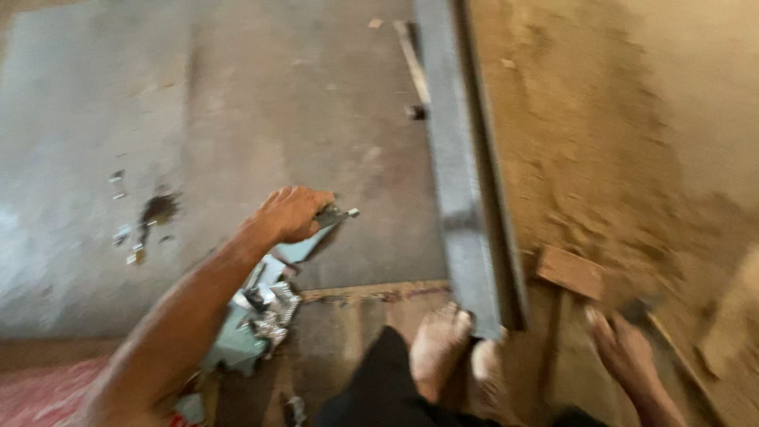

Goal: The person repeatedly places small metal pieces on a metal bar and strikes them with a wooden mallet. They pick up each piece, position it, hammer it, and then set it aside, repeating this cycle for multiple pieces.

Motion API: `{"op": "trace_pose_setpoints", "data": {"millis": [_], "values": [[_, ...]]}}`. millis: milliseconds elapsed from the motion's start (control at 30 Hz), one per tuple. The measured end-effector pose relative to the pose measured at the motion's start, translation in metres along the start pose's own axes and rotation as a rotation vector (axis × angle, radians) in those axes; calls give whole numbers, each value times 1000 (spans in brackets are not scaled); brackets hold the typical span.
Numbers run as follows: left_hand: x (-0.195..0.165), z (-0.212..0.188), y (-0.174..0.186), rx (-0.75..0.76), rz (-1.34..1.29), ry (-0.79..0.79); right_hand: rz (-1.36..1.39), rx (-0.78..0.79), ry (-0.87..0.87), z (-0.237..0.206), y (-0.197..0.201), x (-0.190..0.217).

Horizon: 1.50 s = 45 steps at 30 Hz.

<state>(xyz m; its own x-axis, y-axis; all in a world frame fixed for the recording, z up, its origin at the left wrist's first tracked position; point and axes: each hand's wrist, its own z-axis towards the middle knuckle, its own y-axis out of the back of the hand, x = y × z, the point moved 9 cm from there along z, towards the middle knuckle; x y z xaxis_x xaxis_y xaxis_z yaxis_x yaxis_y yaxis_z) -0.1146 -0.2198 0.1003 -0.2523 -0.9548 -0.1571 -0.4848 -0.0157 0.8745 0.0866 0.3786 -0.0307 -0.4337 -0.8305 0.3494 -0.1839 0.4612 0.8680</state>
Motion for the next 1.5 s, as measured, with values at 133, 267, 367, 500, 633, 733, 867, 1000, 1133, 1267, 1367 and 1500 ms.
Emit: {"op": "trace_pose_setpoints", "data": {"millis": [133, 267, 367, 500, 633, 733, 867, 1000, 1133, 1267, 1367, 1500], "values": [[-161, -22, 37, -163, 144, -468, 947, 216, -160, 10, 30, 51], [-276, -48, 50, -550, 426, -940, 1189, 353, -24, 30, 45, 135], [-306, -42, 27, -597, 463, -1127, 1065, 499, 42, 42, 27, 173], [-306, -1, -16, -533, 533, -1129, 824, 554, 46, 63, -7, 187], [-281, 32, -37, -397, 744, -928, 933, 565, 7, 79, -27, 188], [-263, 39, -32, -204, 572, -691, 967, 568, 87, 81, -33, 192], [-258, 45, -2, -316, 65, -371, 1042, 535, 135, 76, -43, 195], [-261, 66, -12, -312, -195, -195, 1216, 484, -12, 74, -59, 187], [-258, 68, -29, -309, -196, -139, 1143, 430, 53, 70, -60, 192], [-253, 60, -33, -356, -164, -109, 881, 319, 82, 69, -51, 194], [-250, 57, -38, -354, -193, -88, 518, 72, 238, 64, -15, 187], [-243, 55, -43, -368, -291, -100, 226, -60, -89, 37, 2, 98]]}}
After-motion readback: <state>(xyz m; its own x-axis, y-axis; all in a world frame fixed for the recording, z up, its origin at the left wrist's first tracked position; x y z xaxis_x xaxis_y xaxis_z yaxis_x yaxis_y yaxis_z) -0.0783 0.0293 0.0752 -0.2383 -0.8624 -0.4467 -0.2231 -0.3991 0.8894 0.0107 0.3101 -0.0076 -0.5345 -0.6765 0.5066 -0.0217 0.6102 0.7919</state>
